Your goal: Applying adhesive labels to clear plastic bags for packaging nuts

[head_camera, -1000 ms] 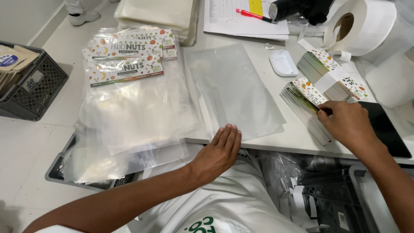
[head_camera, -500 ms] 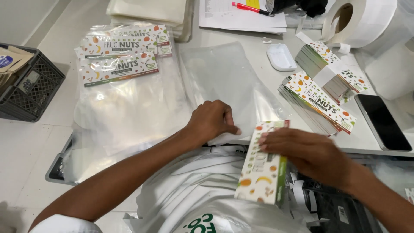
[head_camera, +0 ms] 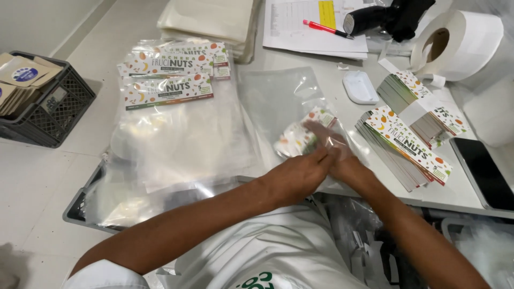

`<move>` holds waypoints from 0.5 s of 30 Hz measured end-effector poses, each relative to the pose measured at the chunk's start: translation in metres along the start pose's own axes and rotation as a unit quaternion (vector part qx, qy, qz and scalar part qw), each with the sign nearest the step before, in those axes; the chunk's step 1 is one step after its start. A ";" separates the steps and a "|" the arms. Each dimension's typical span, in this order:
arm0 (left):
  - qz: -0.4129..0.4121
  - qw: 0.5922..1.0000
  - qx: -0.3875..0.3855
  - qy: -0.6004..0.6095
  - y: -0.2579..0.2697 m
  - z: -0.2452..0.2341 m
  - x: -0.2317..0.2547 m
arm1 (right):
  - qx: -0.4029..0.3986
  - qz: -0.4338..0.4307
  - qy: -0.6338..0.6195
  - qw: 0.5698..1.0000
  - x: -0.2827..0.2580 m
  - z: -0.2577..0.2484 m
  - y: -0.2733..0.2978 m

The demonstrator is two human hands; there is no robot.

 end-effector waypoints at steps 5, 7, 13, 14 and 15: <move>0.064 0.997 0.022 -0.026 0.008 0.026 0.005 | 0.042 0.007 0.099 0.994 0.013 0.010 -0.028; 0.072 0.997 0.010 0.000 0.014 0.032 0.006 | 0.059 0.009 0.142 0.988 0.016 0.014 -0.038; 0.040 0.996 0.026 0.081 0.029 0.030 0.001 | 0.111 0.002 0.299 0.948 0.007 0.048 -0.079; 0.040 0.997 0.034 0.050 0.031 0.027 0.002 | 0.126 0.005 0.339 0.932 0.006 0.051 -0.082; 0.041 0.998 0.041 0.019 0.035 0.024 0.005 | 0.140 0.009 0.378 0.915 0.004 0.054 -0.083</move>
Point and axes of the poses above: each hand's wrist, its own y-axis away from the middle knuckle, its own z-axis out of the palm, x = y × z, the point moved 7 cm from there along -y, towards the middle knuckle, and after that the axes turned 11 degrees about x, right-handed, at the moved point
